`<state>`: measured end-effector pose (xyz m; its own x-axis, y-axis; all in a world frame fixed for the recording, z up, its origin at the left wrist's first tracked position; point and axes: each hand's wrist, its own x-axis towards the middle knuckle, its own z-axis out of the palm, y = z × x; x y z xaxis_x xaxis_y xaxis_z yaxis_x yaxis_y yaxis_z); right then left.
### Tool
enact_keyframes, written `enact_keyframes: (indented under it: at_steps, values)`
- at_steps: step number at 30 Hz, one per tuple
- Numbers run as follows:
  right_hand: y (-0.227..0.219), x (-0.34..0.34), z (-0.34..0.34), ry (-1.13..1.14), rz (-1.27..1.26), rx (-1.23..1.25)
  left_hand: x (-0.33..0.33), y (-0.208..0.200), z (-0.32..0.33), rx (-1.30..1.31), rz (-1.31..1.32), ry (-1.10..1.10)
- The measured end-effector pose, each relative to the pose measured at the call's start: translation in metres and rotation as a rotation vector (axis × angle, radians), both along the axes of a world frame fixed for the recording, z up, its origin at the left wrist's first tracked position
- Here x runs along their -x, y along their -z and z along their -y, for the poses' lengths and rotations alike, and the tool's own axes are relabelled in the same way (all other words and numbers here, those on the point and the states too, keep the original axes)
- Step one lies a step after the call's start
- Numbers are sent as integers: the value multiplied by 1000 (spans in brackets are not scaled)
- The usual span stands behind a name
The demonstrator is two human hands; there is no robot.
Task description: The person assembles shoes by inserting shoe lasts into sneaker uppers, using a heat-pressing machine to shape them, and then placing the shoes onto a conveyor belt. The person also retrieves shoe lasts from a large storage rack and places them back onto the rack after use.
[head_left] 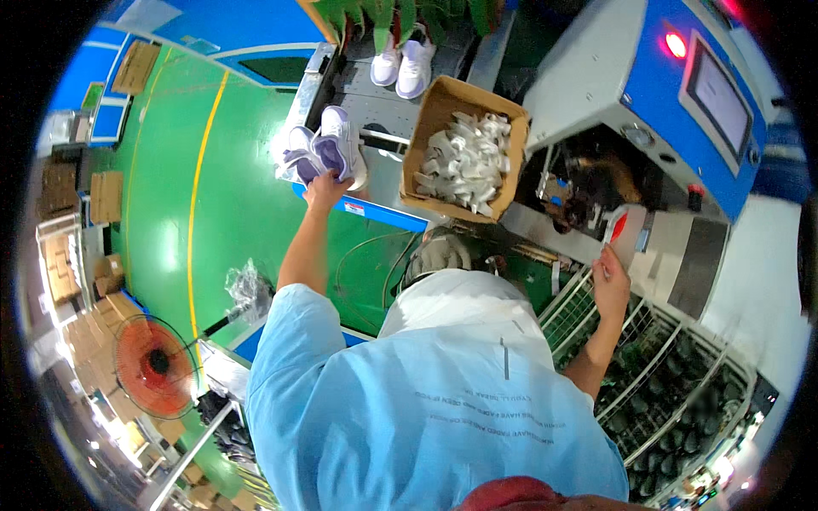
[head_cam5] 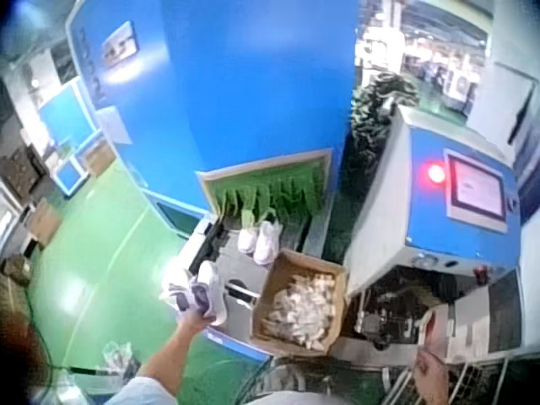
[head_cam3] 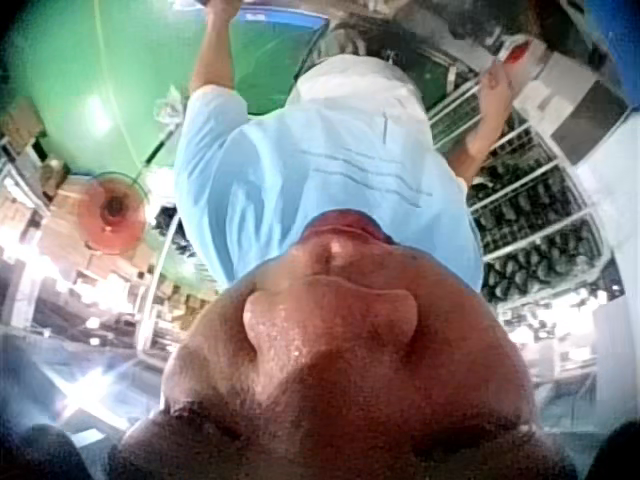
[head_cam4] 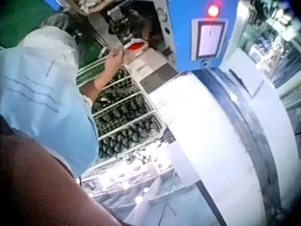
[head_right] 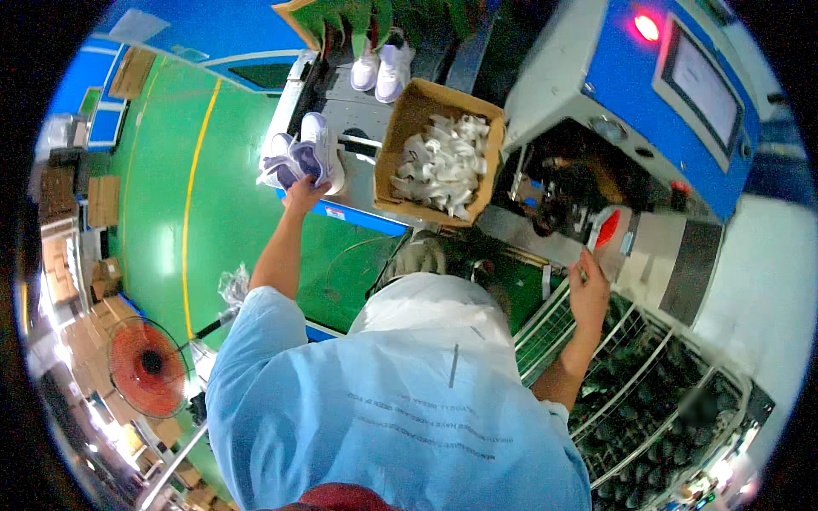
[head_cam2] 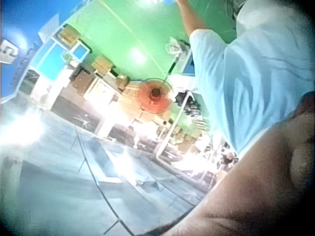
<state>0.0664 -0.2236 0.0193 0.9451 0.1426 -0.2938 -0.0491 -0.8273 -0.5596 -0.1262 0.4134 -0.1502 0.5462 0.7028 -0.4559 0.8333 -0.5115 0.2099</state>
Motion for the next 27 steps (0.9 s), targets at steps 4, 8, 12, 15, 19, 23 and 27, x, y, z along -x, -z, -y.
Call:
enact_keyframes:
  at_steps: [4, 8, 12, 15, 19, 23, 27]
  values:
    - [-29, -6, -65, -104, -88, 25, 16, -27, -12, -58, 0, -67]
    - [-36, -16, -88, -216, -124, 116, 83, -58, 5, -24, 70, -29]
    - [-63, -26, -135, -407, -154, 186, 208, -78, 55, -65, 202, -224]
    - [-71, -31, -159, -594, -119, 132, 311, -110, 109, 6, 111, -390]
    - [-48, -47, -165, -808, -23, 64, 498, -122, 232, -151, -105, -735]
    - [-23, -50, -162, -947, -142, 80, 639, -171, 310, -655, -720, -1292]
    - [-44, -28, -174, -964, -34, -19, 578, -147, 249, -827, -448, -1851]
